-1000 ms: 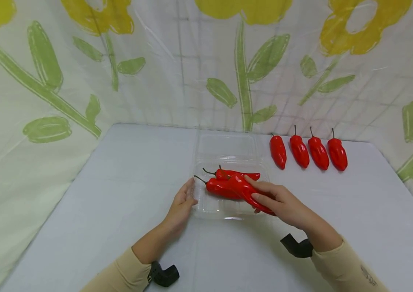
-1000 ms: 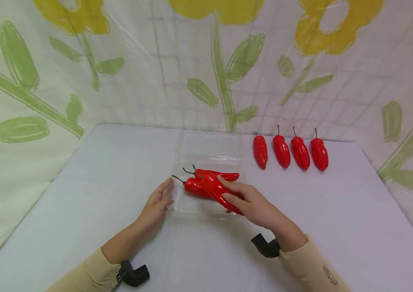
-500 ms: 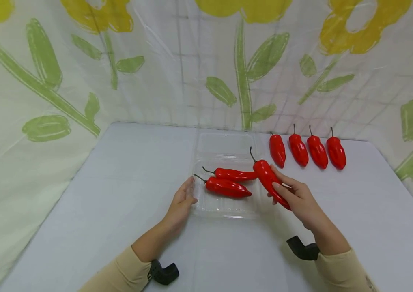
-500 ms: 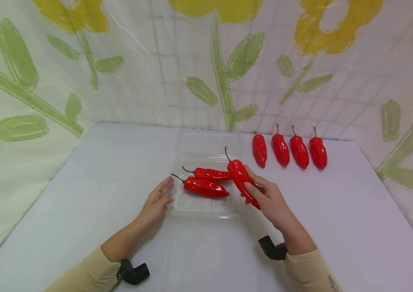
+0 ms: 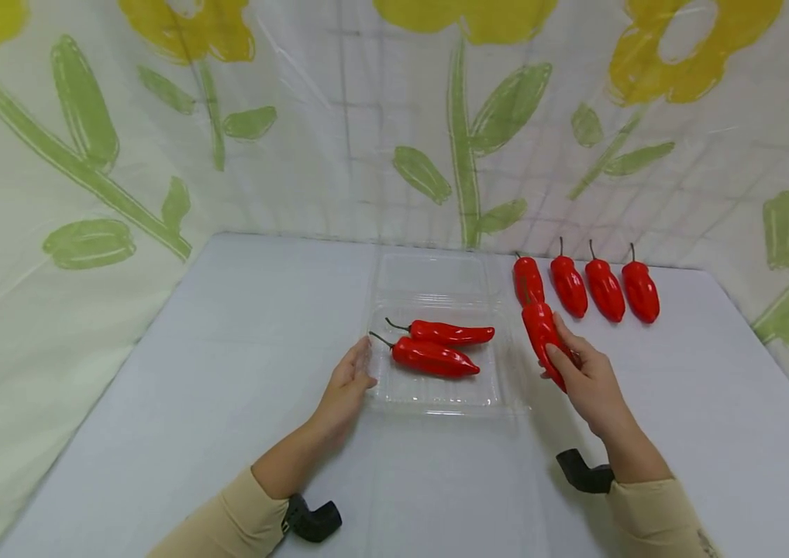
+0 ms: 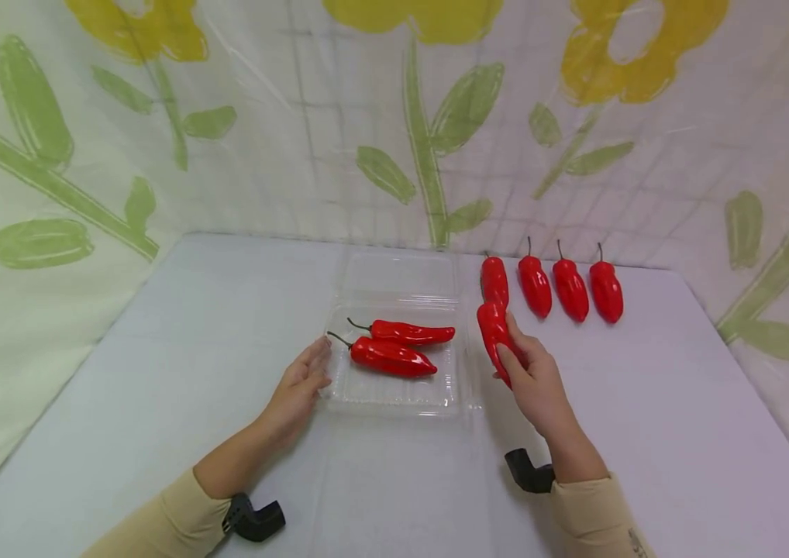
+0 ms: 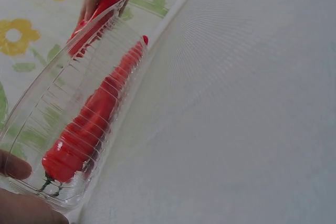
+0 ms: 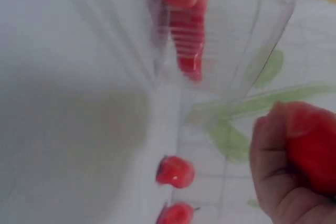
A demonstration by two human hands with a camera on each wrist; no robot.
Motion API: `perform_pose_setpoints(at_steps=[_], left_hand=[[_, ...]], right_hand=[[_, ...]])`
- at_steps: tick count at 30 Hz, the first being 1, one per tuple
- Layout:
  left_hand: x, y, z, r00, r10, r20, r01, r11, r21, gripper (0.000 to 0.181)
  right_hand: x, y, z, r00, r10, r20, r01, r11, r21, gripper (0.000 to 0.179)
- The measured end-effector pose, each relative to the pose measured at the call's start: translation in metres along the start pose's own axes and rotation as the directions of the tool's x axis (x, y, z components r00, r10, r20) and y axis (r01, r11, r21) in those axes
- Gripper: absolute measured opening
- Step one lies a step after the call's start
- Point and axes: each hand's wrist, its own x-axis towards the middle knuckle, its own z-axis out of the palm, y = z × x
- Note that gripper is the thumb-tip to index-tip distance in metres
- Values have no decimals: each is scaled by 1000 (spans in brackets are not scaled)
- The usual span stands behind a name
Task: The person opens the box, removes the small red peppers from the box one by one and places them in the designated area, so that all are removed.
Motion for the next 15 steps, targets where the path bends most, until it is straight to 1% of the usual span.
perform_pose_setpoints(at_steps=[3,8,12,15], left_hand=[[0,0,0,1000,4,-2,-4,1000,-6,66],[0,-2,-1,1000,20,-7,-20,1000,-3,68],[0,-3,-1,1000,29,-2,-29,1000,8,68],[0,-2,-1,1000,29,0,-29,1000,4,68]], right_hand=[[4,5,2,1000,16,6,-15,999,-40,60],[9,16,4,998,52,40,-49,996,-76,63],[11,25,3,996,71,50,-64,988,-142,64],[11,29,4,993,102,64,-90,981,-171,64]])
